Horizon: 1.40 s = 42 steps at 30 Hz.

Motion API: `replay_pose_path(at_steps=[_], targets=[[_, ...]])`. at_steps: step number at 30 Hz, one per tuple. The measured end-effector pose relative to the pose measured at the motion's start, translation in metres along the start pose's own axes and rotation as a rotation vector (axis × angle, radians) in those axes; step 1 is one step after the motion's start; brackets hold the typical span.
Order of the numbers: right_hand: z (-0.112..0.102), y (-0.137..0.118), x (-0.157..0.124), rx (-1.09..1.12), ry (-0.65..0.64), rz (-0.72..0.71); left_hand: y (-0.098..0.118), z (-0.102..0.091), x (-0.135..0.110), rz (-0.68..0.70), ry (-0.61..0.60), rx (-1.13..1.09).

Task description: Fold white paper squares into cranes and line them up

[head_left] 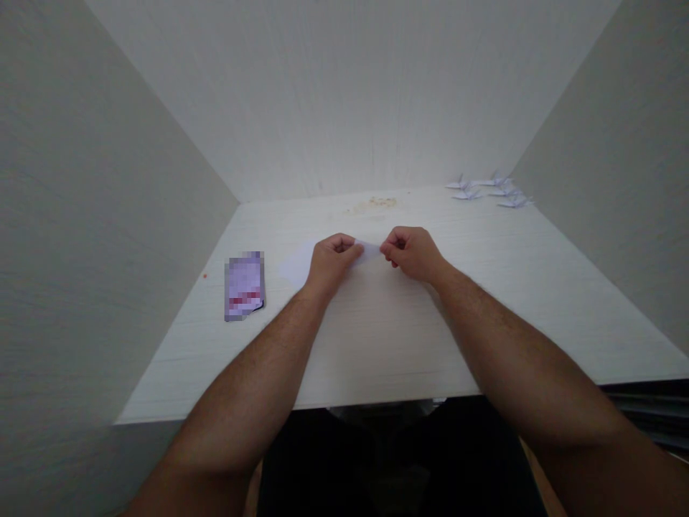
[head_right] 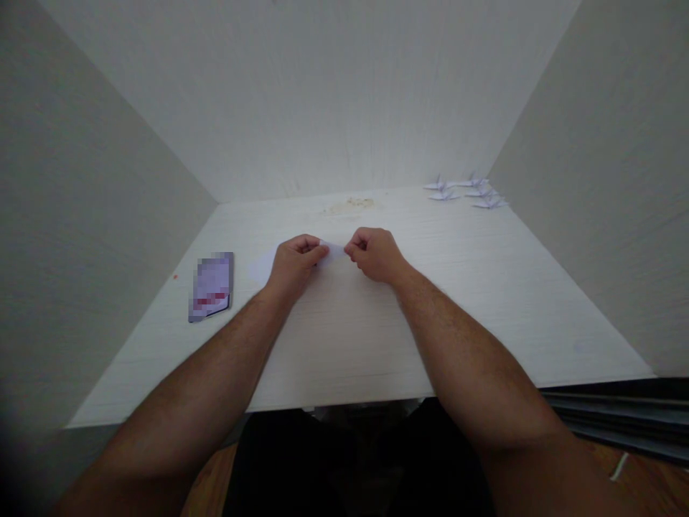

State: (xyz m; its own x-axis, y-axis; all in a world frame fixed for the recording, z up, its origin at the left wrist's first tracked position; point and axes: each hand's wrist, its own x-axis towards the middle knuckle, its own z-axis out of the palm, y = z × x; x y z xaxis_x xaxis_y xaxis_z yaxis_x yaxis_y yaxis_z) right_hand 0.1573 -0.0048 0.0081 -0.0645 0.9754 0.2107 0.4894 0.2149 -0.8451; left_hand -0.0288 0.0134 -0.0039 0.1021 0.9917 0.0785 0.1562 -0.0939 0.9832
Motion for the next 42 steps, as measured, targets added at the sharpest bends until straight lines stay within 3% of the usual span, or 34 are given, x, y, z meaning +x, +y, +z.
replay_pose_path(at_steps=[4, 7, 13, 17, 26, 35, 42], targets=[[-0.001, -0.001, 0.001, -0.037, 0.013, 0.008, 0.002, 0.0, -0.001, 0.018, -0.016, 0.058], [0.002, -0.001, 0.001, -0.079, 0.035, -0.071, 0.002, 0.0, -0.002, 0.032, -0.033, 0.092], [0.012, -0.004, -0.004, -0.126, 0.047, -0.137, 0.003, 0.002, -0.008, 0.178, -0.089, 0.25], [0.014, -0.007, -0.007, -0.16, 0.062, -0.182, 0.007, 0.003, -0.012, 0.206, -0.043, 0.346], [0.017, -0.009, -0.006, 0.01, 0.125, -0.159, 0.01, 0.006, -0.011, 0.136, -0.041, 0.052], [0.016, -0.007, -0.005, 0.003, 0.117, -0.143, 0.009, 0.008, -0.012, 0.2, -0.049, 0.111], [0.013, -0.007, -0.006, -0.059, 0.125, -0.172, 0.01, 0.007, -0.01, 0.131, -0.052, 0.101]])
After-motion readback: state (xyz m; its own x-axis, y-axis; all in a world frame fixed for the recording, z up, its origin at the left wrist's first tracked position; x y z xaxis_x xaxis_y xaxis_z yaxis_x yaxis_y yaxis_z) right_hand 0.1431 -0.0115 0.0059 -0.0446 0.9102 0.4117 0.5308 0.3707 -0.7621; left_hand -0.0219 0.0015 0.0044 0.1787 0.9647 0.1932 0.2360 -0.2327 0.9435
